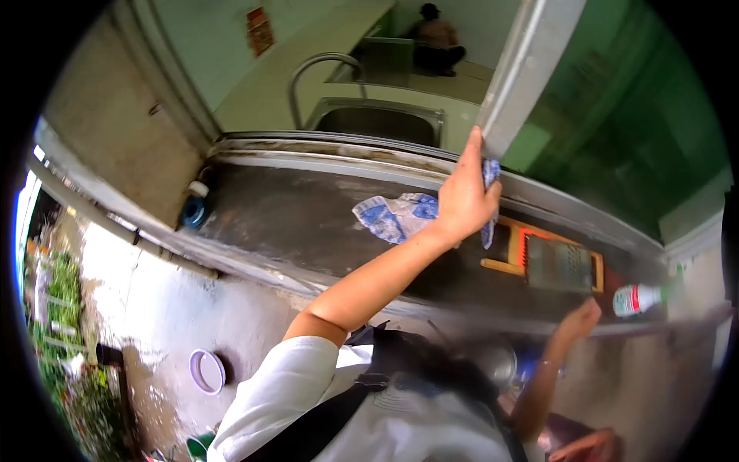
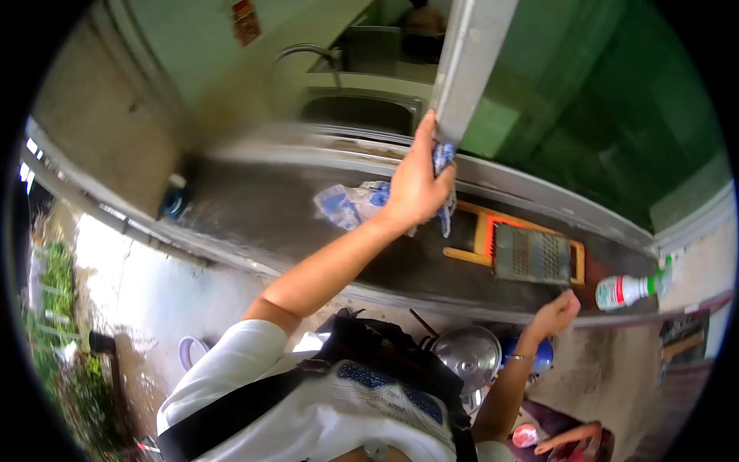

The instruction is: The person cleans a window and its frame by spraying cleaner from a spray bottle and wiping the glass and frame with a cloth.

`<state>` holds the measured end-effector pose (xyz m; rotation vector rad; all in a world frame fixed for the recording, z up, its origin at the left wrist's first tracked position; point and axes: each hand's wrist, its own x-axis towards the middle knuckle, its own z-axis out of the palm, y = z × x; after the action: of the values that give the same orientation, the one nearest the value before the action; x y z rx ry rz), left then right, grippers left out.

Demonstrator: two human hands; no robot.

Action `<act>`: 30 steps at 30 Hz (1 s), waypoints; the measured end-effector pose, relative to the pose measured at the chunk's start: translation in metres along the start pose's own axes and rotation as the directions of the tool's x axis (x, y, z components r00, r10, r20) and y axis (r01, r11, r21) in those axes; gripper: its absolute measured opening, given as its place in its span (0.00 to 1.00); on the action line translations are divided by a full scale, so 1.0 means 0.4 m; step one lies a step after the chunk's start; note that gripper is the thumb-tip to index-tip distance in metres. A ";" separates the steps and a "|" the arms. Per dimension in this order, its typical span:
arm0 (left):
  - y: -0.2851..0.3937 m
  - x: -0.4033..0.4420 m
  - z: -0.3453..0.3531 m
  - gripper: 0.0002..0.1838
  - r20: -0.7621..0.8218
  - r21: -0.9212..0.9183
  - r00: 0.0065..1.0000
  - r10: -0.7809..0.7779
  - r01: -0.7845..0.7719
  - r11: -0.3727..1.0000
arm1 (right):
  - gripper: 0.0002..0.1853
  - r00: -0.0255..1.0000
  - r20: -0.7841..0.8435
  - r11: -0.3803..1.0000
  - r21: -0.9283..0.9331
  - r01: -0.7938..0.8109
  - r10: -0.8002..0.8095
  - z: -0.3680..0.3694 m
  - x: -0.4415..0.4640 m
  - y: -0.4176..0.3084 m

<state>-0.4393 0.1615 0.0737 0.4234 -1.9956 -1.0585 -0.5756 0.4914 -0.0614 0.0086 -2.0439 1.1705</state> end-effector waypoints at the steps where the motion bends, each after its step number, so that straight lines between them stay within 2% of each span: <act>1: 0.026 0.001 -0.002 0.46 0.081 -0.023 0.995 -0.058 0.060 0.998 | 0.14 1.000 0.013 0.999 0.047 0.005 -0.005 -0.002 0.001 0.001; 2: 0.031 0.000 0.011 0.46 0.107 -0.026 0.992 -0.073 0.076 0.997 | 0.13 0.998 -0.001 0.996 0.057 0.070 -0.071 0.002 0.003 0.016; 3: 0.043 0.001 0.019 0.46 0.137 -0.024 0.988 -0.073 0.077 0.997 | 0.12 0.998 0.043 0.997 0.054 0.049 -0.051 -0.008 0.004 -0.001; 4: 0.053 0.004 0.028 0.45 0.161 -0.019 0.984 -0.072 0.076 0.997 | 0.11 0.998 0.065 0.992 0.127 0.016 -0.024 -0.010 0.004 -0.003; 5: 0.041 0.003 0.052 0.44 0.112 0.006 0.994 -0.014 0.014 1.000 | 0.11 0.995 0.090 0.990 0.142 0.019 -0.032 -0.013 0.006 0.008; 6: 0.052 0.005 0.058 0.44 0.142 0.007 0.990 -0.014 0.013 1.000 | 0.11 0.993 0.118 0.986 0.161 -0.038 0.019 -0.016 0.008 -0.001; 9: 0.076 0.005 0.094 0.45 0.190 0.024 0.982 -0.001 -0.004 1.000 | 0.11 0.984 0.157 0.987 0.123 -0.100 0.080 -0.041 0.007 -0.030; 11: 0.097 0.004 0.125 0.45 0.232 0.018 0.971 -0.061 0.059 0.998 | 0.11 0.974 0.216 0.987 0.125 -0.097 0.068 -0.036 0.011 -0.010; 15: 0.128 0.006 0.163 0.49 0.311 0.046 0.941 -0.132 0.124 0.991 | 0.11 0.976 0.211 0.979 0.178 -0.100 0.061 -0.030 0.013 0.007; 18: 0.127 0.005 0.157 0.50 0.341 0.036 0.929 -0.144 0.140 0.990 | 0.10 0.967 0.226 0.965 0.204 -0.167 0.120 -0.027 0.012 0.009; 20: 0.101 -0.004 0.142 0.48 0.351 0.009 0.928 -0.127 0.132 0.991 | 0.09 0.956 0.246 0.928 0.293 -0.231 0.160 -0.040 0.019 0.007; 21: 0.085 -0.010 0.125 0.45 0.346 -0.018 0.935 -0.077 0.089 0.996 | 0.09 0.959 0.235 0.931 0.288 -0.225 0.159 -0.057 0.021 -0.023; 22: 0.071 -0.014 0.110 0.41 0.347 -0.048 0.938 -0.021 0.040 0.998 | 0.09 0.919 0.319 0.897 0.294 -0.330 0.233 -0.075 0.016 -0.053; 23: 0.053 -0.026 0.100 0.36 0.340 -0.112 0.940 -0.025 0.067 0.991 | 0.10 0.866 0.397 0.854 0.288 -0.433 0.305 -0.095 0.018 -0.067; 26: 0.057 -0.085 0.031 0.26 0.297 -0.282 0.955 -0.028 0.116 0.952 | 0.08 0.844 0.466 0.792 0.395 -0.467 0.265 -0.115 0.006 -0.042; 28: 0.092 -0.119 -0.037 0.23 0.310 -0.299 0.947 -0.084 0.181 0.937 | 0.09 0.837 0.468 0.768 0.413 -0.490 0.282 -0.133 -0.018 -0.064; 30: 0.096 -0.143 -0.076 0.20 0.298 -0.464 0.928 -0.222 0.345 0.816 | 0.09 0.808 0.518 0.743 0.417 -0.524 0.280 -0.149 -0.041 -0.087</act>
<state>-0.3774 0.2031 0.0851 0.3253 -1.7751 -1.8455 -0.5152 0.5098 -0.0292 0.0989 -2.0491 2.1856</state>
